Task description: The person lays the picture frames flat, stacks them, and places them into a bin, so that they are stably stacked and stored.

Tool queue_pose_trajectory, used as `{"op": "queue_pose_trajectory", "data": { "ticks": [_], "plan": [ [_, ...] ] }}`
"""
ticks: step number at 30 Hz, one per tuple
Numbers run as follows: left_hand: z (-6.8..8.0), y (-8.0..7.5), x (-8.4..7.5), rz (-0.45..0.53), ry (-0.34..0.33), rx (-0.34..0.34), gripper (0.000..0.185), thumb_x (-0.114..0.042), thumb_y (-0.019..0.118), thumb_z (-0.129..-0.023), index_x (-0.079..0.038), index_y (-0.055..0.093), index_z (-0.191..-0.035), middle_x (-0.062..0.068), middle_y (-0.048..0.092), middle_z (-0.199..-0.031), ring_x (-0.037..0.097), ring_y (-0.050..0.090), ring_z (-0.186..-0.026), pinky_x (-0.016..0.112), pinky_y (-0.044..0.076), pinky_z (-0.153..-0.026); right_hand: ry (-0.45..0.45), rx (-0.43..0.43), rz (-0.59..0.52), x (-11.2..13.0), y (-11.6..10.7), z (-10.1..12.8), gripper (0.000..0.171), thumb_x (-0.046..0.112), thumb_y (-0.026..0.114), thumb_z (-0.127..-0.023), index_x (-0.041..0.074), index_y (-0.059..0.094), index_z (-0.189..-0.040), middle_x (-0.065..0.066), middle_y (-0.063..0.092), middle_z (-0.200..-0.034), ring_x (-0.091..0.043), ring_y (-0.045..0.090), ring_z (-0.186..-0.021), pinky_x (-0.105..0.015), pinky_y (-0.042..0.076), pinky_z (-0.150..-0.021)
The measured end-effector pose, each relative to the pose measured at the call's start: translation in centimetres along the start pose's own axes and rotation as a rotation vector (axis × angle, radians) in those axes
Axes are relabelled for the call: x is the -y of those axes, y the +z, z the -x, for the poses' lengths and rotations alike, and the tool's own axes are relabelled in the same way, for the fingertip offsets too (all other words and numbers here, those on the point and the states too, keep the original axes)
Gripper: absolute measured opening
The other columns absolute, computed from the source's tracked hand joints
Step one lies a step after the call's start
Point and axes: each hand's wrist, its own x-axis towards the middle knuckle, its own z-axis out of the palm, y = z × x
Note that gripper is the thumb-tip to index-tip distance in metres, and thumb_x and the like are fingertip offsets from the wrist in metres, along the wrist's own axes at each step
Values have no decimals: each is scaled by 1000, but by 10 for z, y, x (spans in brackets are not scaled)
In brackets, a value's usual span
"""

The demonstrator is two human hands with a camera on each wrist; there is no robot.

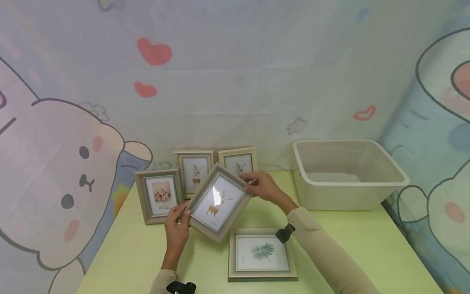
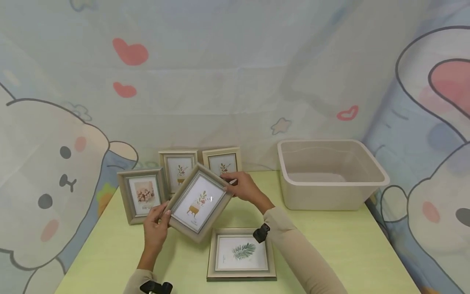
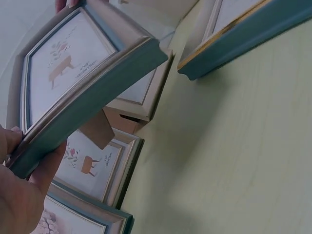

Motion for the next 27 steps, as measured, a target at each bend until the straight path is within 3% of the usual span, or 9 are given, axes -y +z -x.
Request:
{"op": "queue_pose_trajectory", "data": {
  "ticks": [5, 14, 22, 27],
  "plan": [
    [-1, -2, -3, -36, -7, 74, 25, 17, 62, -86, 16, 67, -111, 29, 63, -102, 4, 52, -71, 13, 46, -58, -44, 52, 52, -12, -5, 5, 48, 0, 71, -87, 3, 61, -135, -25, 69, -116, -32, 71, -93, -34, 61, -73],
    [-8, -4, 26, -85, 12, 184, 26, 11, 69, -86, 8, 72, -111, 21, 66, -102, 0, 51, -75, 17, 46, -63, 3, 134, 21, -13, -7, 16, 67, 0, 71, -85, 8, 49, -148, -22, 68, -111, -28, 69, -94, -38, 60, -75],
    [-12, -5, 16, -118, 82, 263, 26, 16, 66, -84, 10, 72, -109, 25, 67, -99, 7, 54, -75, 22, 48, -63, 75, 184, 1, -11, -7, 27, 79, -4, 71, -84, 10, 37, -155, -19, 65, -110, -33, 68, -102, -38, 59, -72],
    [-14, -7, 15, -129, 1, 336, 26, 9, 68, -87, 6, 72, -113, 20, 68, -103, 5, 54, -78, 23, 49, -67, 125, 194, -98, -18, -5, 35, 80, -6, 70, -84, 8, 34, -155, -23, 62, -112, -31, 69, -98, -38, 61, -68]
  ]
}}
